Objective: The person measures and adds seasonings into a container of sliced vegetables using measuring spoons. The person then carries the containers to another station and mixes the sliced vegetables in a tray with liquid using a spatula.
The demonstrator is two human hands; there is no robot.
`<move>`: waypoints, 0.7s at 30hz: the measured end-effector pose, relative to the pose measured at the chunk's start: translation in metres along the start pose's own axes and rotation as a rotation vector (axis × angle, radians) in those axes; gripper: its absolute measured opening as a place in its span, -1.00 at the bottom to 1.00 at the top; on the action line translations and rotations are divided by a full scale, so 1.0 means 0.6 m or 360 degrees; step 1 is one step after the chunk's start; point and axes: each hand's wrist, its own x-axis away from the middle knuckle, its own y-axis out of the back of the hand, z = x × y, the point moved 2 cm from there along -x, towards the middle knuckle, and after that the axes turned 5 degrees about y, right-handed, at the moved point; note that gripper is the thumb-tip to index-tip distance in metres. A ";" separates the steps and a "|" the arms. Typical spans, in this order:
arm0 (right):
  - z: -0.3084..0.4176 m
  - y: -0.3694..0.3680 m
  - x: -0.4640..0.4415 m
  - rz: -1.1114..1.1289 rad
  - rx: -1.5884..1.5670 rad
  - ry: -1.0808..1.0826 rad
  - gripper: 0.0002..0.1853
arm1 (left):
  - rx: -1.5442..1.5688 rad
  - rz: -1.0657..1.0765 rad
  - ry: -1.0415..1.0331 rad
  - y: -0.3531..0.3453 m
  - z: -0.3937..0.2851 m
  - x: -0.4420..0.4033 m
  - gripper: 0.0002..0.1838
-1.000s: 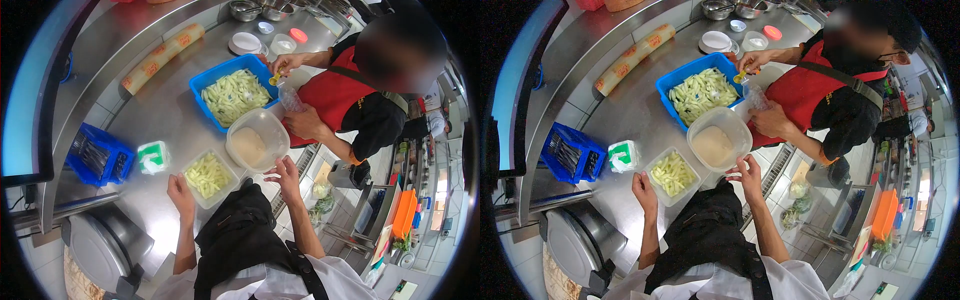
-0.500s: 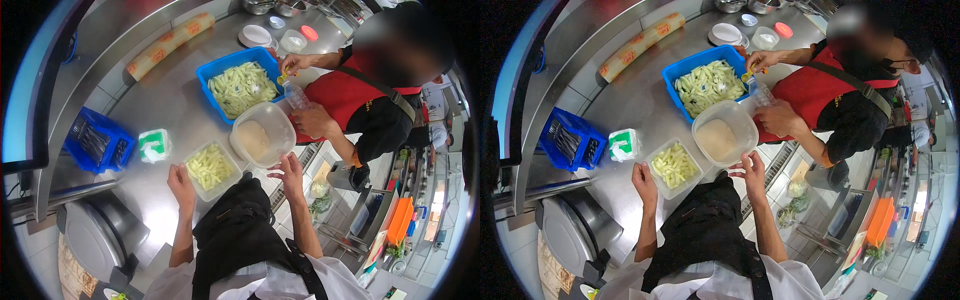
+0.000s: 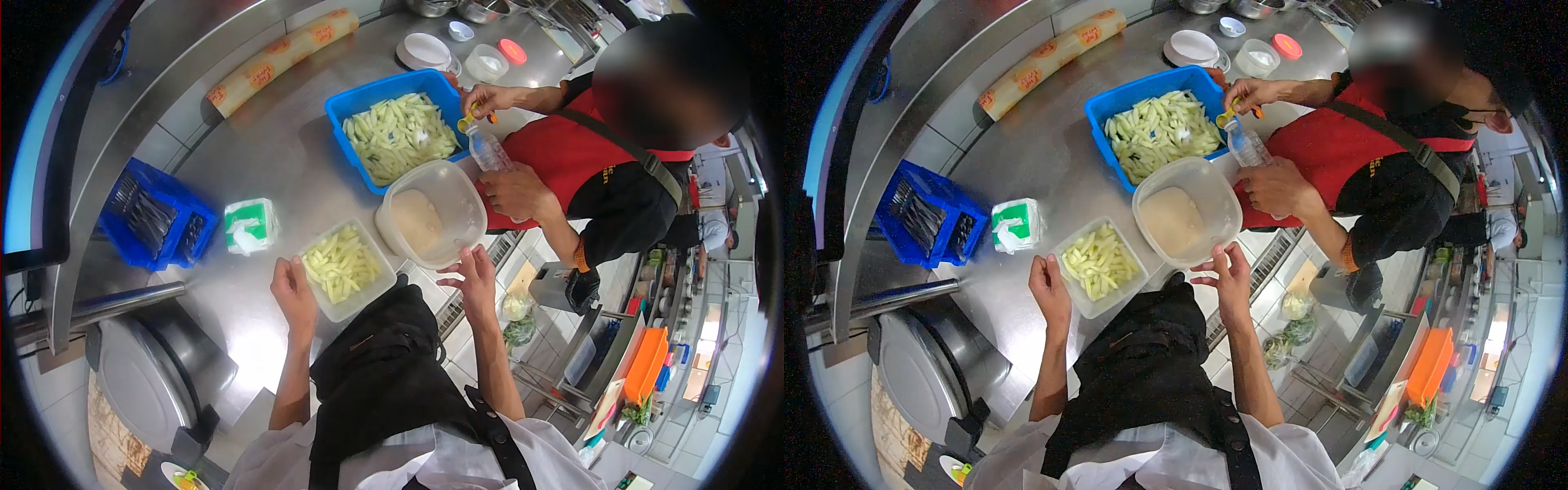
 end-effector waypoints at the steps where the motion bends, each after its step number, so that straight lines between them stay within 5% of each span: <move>1: 0.000 0.000 0.000 0.0001 0.0003 -0.0002 -0.70 | 0.0001 -0.0001 0.0003 0.000 0.001 0.000 -0.63; 21: -0.002 0.001 -0.001 -0.0003 0.0009 0.0011 -0.67 | 0.0083 0.0011 0.0054 -0.001 0.009 -0.001 -0.63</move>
